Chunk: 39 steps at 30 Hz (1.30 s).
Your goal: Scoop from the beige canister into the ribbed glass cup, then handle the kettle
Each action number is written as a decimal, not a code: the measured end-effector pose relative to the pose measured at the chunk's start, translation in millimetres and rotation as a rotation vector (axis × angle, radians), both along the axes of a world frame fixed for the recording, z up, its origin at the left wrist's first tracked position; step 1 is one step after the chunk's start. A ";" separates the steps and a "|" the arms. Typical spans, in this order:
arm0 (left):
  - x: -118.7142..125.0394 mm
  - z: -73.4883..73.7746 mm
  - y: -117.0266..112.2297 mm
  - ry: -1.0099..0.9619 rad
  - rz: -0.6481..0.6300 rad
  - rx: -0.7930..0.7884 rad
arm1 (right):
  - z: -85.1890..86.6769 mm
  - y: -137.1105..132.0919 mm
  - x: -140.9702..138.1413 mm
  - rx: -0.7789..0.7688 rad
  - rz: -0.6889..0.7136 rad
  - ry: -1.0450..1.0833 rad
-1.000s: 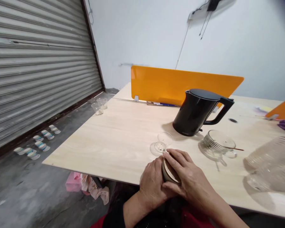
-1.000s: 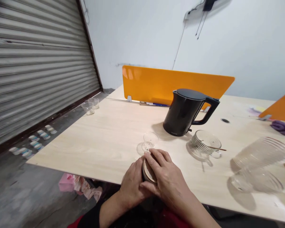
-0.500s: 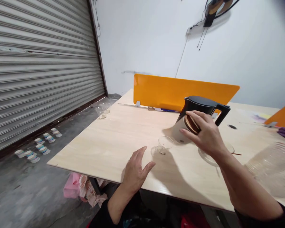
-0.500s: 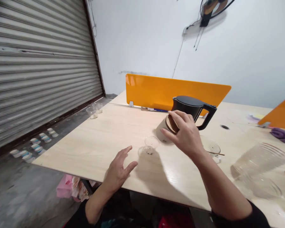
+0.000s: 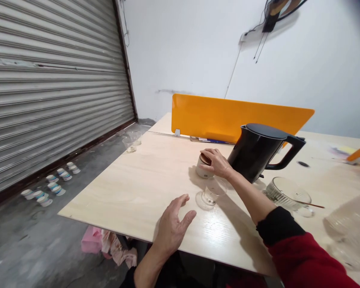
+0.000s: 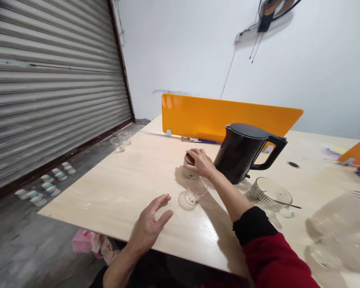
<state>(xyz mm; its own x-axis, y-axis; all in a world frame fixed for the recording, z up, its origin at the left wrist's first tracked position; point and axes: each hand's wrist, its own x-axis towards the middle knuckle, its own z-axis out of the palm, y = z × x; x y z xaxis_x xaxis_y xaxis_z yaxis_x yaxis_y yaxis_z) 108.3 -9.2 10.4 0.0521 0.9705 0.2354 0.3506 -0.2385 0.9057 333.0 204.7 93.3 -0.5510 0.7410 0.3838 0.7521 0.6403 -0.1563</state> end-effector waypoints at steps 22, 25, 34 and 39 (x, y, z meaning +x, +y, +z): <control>1.0 1.1 3.7 0.295 -0.032 0.069 | -6.1 -123.5 34.0 -0.174 -0.289 0.603; 4.8 1.6 6.3 0.403 -0.076 0.069 | -27.7 -137.5 30.5 -0.377 -0.238 0.631; 7.8 0.2 6.3 0.477 -0.145 0.130 | -43.5 -136.7 16.2 -0.476 -0.138 0.637; 8.0 1.6 5.3 0.495 -0.145 0.137 | -40.2 -146.5 8.4 -0.503 -0.123 0.635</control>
<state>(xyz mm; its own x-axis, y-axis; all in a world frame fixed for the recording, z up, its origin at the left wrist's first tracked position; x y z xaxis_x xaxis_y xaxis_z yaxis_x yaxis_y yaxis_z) 116.3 -3.9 12.1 0.3200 0.9073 0.2727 0.6831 -0.4204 0.5972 341.4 58.2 53.1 -0.2438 0.9488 0.2009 0.4844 0.2986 -0.8223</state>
